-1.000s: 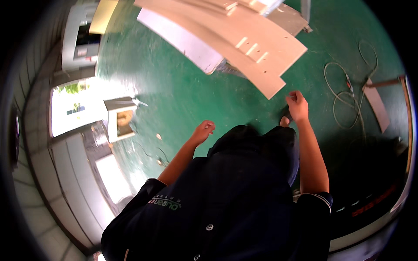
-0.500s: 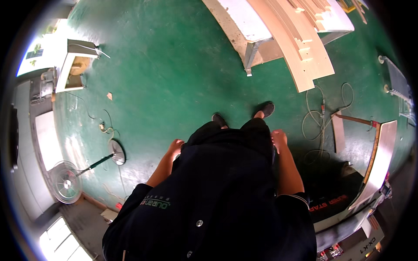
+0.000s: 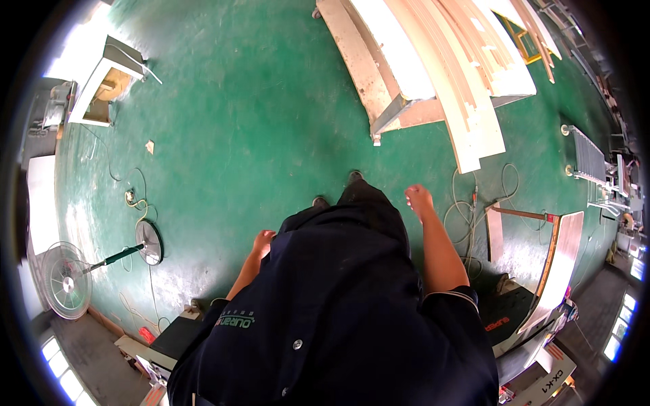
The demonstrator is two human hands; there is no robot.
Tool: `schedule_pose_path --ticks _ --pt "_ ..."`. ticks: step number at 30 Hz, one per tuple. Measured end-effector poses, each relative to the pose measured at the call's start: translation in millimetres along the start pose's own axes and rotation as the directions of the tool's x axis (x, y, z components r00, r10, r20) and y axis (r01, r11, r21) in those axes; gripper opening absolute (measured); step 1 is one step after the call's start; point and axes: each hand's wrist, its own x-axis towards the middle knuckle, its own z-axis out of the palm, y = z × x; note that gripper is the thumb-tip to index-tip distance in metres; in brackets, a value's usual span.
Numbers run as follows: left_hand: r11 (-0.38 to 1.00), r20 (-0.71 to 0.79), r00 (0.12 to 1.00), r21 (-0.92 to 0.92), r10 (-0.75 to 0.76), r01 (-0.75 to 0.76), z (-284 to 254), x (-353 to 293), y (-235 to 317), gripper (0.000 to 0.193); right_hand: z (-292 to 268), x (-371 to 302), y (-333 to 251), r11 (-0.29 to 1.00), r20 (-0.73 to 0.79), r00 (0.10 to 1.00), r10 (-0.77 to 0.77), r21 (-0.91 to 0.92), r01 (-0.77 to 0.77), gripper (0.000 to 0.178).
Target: The person picks up long, light-colored wooden planks from a table and stacks them into a neat pile. The person handles the planks one by one, aligning them carefully before placing them on top of the existing stack. The process is repeated multiple times throughout the video.
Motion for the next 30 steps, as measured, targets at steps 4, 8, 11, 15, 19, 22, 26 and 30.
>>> schedule_pose_path --ticks 4,8,11,15,19,22,26,30 --pt "0.946 0.078 0.987 0.285 0.14 -0.157 8 20 9 0.029 -11 32 -39 0.983 -0.117 0.98 -0.162 -0.109 0.15 0.026" --pt "0.95 0.126 0.973 0.223 0.193 -0.217 -7 74 -25 0.027 -40 75 -138 0.854 -0.347 0.794 -0.5 -0.353 0.383 0.034" --pt "0.916 0.133 0.972 0.329 0.195 -0.229 -22 87 13 0.03 -96 125 -207 0.728 -0.468 0.56 -0.683 -0.496 0.473 0.035" --pt "0.972 0.058 0.997 0.226 0.046 -0.058 -47 114 47 0.028 -133 155 -332 0.713 -0.525 0.591 -0.612 -0.69 0.125 0.07" --pt "0.973 -0.079 0.973 -0.095 -0.218 0.21 -24 106 186 0.027 -169 229 -364 0.734 -0.518 0.768 -0.377 -0.673 -0.094 0.088" --pt "0.989 -0.154 0.978 -0.071 -0.141 0.131 -3 108 260 0.029 -180 276 -364 0.756 -0.384 0.855 -0.348 -0.655 0.013 0.094" --pt "0.997 -0.099 0.994 -0.065 -0.036 0.03 26 131 343 0.032 -179 276 -376 0.733 -0.356 0.88 -0.315 -0.68 -0.012 0.096" --pt "0.997 0.011 1.0 0.08 -0.002 0.001 45 179 419 0.031 -199 267 -386 0.82 -0.368 0.854 -0.369 -0.56 0.113 0.086"
